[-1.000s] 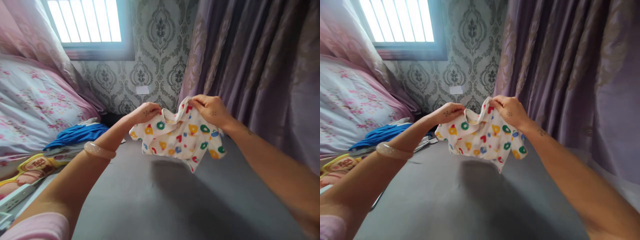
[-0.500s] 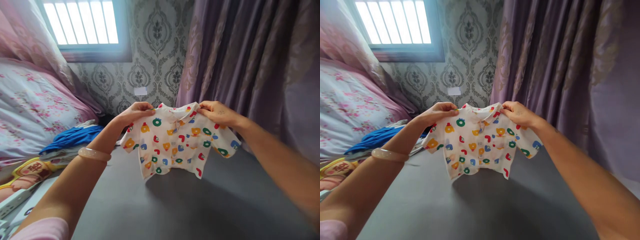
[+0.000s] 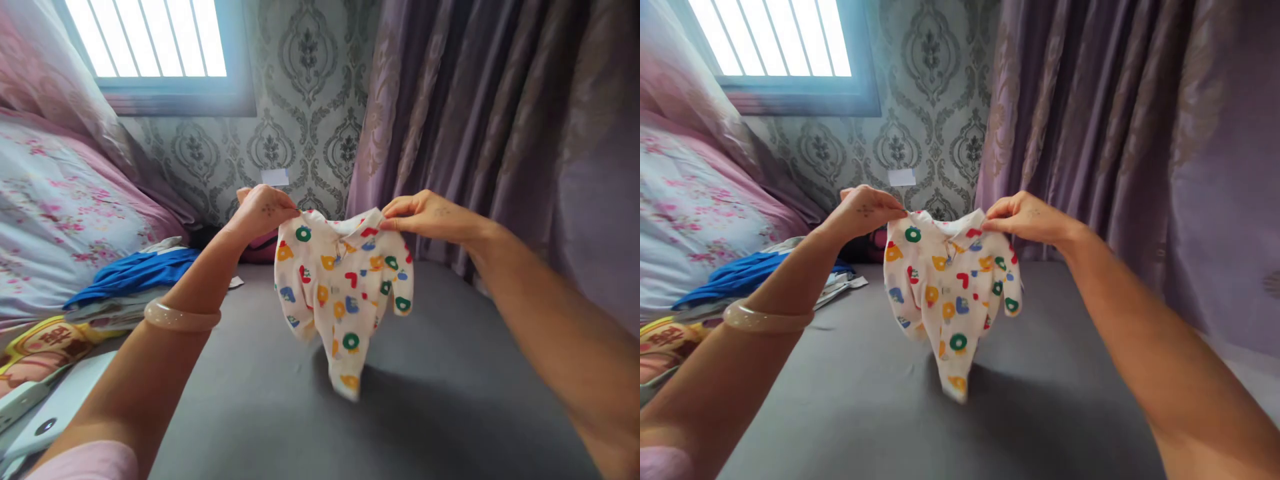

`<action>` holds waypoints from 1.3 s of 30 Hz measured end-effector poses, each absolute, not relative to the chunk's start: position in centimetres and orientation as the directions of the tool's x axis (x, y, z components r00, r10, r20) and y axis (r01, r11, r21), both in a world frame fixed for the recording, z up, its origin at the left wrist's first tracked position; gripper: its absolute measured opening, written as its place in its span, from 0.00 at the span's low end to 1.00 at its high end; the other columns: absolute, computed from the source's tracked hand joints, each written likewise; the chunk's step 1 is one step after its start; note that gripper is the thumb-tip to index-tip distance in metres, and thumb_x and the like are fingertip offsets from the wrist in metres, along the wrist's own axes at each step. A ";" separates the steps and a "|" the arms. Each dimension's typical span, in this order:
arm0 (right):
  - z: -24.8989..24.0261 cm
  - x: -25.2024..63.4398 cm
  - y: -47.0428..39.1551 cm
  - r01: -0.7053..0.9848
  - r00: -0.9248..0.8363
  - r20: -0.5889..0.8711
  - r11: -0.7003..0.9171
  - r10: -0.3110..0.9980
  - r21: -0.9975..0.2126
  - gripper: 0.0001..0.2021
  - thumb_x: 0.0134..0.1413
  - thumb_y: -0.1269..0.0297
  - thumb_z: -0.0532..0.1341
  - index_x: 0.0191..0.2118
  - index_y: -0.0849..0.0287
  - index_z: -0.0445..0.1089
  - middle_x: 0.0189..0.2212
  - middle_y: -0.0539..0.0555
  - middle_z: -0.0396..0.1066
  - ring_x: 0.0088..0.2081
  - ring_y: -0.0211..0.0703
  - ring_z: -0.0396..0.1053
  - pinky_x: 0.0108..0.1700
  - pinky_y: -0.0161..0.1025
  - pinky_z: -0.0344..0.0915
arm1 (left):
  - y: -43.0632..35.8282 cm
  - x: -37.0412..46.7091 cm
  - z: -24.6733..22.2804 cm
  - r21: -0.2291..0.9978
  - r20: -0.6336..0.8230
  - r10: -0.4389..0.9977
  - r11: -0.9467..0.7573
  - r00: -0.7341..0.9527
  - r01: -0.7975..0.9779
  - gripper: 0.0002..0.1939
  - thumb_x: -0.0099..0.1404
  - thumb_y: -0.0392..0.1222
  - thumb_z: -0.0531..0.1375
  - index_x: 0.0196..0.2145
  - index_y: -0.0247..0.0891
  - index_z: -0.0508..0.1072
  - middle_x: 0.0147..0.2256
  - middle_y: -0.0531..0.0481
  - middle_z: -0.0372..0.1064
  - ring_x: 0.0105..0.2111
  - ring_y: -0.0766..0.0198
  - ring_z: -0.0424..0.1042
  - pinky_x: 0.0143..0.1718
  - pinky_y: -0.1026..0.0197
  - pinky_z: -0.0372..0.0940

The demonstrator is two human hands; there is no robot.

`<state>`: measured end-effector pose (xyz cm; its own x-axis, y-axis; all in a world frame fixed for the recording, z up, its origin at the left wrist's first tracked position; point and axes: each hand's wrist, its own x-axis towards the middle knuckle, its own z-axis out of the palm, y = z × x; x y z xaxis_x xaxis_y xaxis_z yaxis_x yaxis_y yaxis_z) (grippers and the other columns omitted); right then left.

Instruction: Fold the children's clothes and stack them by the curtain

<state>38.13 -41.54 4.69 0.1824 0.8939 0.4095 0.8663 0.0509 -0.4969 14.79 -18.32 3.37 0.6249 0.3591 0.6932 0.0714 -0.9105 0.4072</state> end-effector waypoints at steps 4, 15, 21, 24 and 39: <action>4.3 37.8 -40.9 0.892 0.099 0.425 0.109 0.900 -0.439 0.18 0.46 0.44 0.64 0.28 0.54 0.78 0.32 0.52 0.74 0.37 0.44 0.72 0.37 0.40 0.68 | -18.1 15.0 3.1 0.526 0.549 0.308 -0.849 0.777 -0.035 0.13 0.52 0.49 0.66 0.29 0.37 0.80 0.28 0.47 0.76 0.31 0.57 0.75 0.32 0.57 0.69; 3.4 38.8 -38.0 0.850 0.239 0.580 0.121 0.779 -0.512 0.22 0.49 0.40 0.62 0.35 0.55 0.76 0.32 0.53 0.76 0.35 0.47 0.72 0.35 0.41 0.69 | -15.9 16.7 1.2 0.741 0.570 0.584 -0.669 0.579 -0.056 0.14 0.49 0.49 0.66 0.28 0.35 0.77 0.23 0.50 0.72 0.23 0.66 0.68 0.24 0.64 0.62; 2.2 38.8 -35.9 0.906 0.292 0.743 0.074 0.602 -0.416 0.24 0.56 0.39 0.54 0.38 0.57 0.71 0.33 0.54 0.75 0.34 0.45 0.70 0.33 0.40 0.66 | -15.2 18.4 -0.1 0.631 0.719 0.582 -0.776 0.379 -0.006 0.11 0.62 0.47 0.55 0.34 0.38 0.73 0.23 0.54 0.67 0.23 0.67 0.65 0.24 0.66 0.58; 1.8 37.9 -35.7 0.951 0.271 0.812 -0.011 0.517 -0.310 0.23 0.61 0.42 0.49 0.42 0.56 0.69 0.34 0.55 0.74 0.36 0.45 0.70 0.35 0.40 0.64 | -16.1 18.5 -0.1 0.484 0.833 0.500 -0.866 0.238 0.127 0.11 0.66 0.45 0.52 0.38 0.40 0.72 0.25 0.53 0.67 0.29 0.65 0.67 0.30 0.65 0.60; 4.5 30.6 -46.9 0.988 0.055 0.897 -0.155 0.439 0.016 0.14 0.62 0.49 0.53 0.45 0.48 0.71 0.36 0.54 0.75 0.38 0.51 0.73 0.38 0.46 0.67 | -24.7 6.3 3.2 -0.122 0.945 0.008 -0.919 0.327 0.374 0.13 0.67 0.46 0.53 0.45 0.48 0.74 0.31 0.52 0.69 0.32 0.66 0.68 0.36 0.64 0.61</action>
